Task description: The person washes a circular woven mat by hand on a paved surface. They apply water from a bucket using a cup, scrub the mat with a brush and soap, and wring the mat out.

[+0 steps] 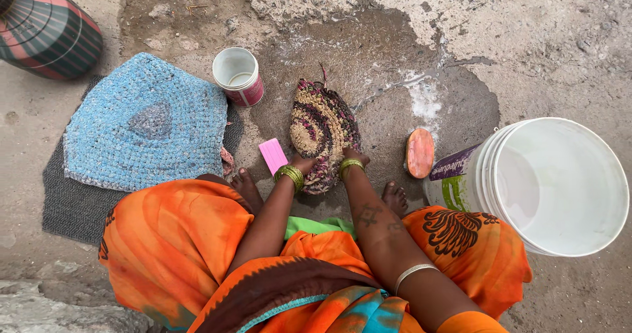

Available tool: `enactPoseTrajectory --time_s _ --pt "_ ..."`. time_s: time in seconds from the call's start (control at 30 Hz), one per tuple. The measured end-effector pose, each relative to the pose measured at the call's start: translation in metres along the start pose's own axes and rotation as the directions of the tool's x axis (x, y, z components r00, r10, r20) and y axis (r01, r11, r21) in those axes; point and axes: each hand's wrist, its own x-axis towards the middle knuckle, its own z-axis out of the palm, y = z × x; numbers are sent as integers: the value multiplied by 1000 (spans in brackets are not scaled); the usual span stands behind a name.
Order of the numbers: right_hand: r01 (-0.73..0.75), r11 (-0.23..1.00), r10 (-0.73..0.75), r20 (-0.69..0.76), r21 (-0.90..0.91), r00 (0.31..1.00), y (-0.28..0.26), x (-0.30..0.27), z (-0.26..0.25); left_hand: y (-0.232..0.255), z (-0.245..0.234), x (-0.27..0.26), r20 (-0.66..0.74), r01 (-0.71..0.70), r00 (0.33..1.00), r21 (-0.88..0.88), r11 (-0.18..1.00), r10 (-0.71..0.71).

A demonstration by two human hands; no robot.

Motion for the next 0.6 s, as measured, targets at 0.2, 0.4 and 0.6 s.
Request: enactPoseTrajectory --time_s 0.2,0.4,0.6 --pt "602 796 -606 -56 -66 794 -70 -72 16 -1 -10 -19 51 102 993 31 994 -103" --pt "760 585 -657 384 -283 648 -43 -44 26 -6 9 -33 39 -148 989 223 964 143" --pt "351 930 -296 340 -113 893 -20 -15 12 11 27 -34 14 -162 987 38 986 162"
